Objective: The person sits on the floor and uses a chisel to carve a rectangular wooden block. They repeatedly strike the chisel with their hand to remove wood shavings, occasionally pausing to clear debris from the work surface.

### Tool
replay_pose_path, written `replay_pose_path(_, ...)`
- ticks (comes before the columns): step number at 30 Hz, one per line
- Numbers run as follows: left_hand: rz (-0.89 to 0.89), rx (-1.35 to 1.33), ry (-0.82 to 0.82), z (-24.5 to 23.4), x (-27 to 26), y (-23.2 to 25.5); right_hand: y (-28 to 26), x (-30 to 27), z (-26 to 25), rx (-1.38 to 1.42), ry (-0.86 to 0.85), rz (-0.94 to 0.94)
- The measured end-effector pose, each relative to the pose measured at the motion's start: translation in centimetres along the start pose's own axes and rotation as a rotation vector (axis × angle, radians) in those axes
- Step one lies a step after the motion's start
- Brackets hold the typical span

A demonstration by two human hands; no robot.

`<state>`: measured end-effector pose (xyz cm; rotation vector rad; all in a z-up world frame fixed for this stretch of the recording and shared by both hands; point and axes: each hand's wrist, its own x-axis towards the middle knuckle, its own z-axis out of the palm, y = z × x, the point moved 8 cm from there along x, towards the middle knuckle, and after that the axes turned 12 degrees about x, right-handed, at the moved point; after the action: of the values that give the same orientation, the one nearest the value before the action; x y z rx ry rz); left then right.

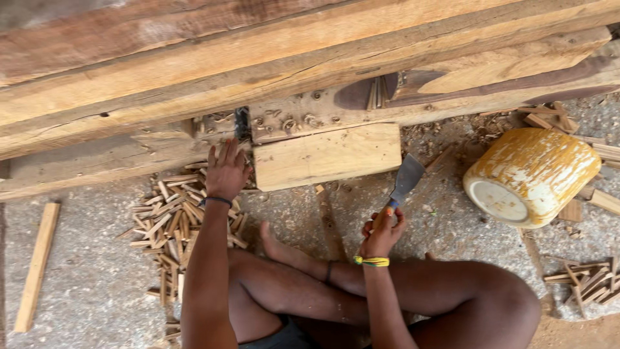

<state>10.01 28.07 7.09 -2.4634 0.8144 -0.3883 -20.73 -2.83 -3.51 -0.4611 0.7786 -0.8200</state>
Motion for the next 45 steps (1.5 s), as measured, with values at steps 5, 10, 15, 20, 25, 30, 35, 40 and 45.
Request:
replay_pose_path(5,0.099,-0.386,0.018,-4.2,3.7,4.6,-0.8,-0.7,0.6,-0.041,-0.02,-0.043)
replay_pose_path(10,0.303,-0.537,0.19,-9.5,12.8,17.3,-1.7,-2.0,1.2,-0.131,-0.07,-0.135)
replay_pose_path(15,0.194,-0.456,0.316,-6.2,17.4,20.8,-2.6,-2.1,1.8,-0.213,-0.066,-0.177)
replay_pose_path(20,-0.058,-0.394,0.47,-1.4,12.2,8.0,-1.0,-2.0,2.1,-0.235,-0.092,-0.136)
replay_pose_path(25,-0.21,-0.242,0.236,-3.5,0.6,-4.2,-1.2,-3.1,1.7,-0.273,-0.191,-0.208)
replay_pose_path(30,-0.61,-0.557,0.53,-6.3,-18.5,-11.5,-4.0,-6.2,2.9,-0.152,-0.332,-0.187)
replay_pose_path(35,-0.955,-0.676,0.452,-2.8,-39.7,-8.0,-10.5,-12.9,4.3,-0.128,-0.479,-0.233)
replay_pose_path(40,-1.175,-0.613,0.216,0.0,-55.3,1.6,-17.3,-19.4,1.5,-0.017,-0.58,-0.314)
replay_pose_path(45,-1.129,-0.756,0.32,-0.4,-57.6,7.5,-20.9,-24.9,-1.6,0.0,-0.872,-0.411)
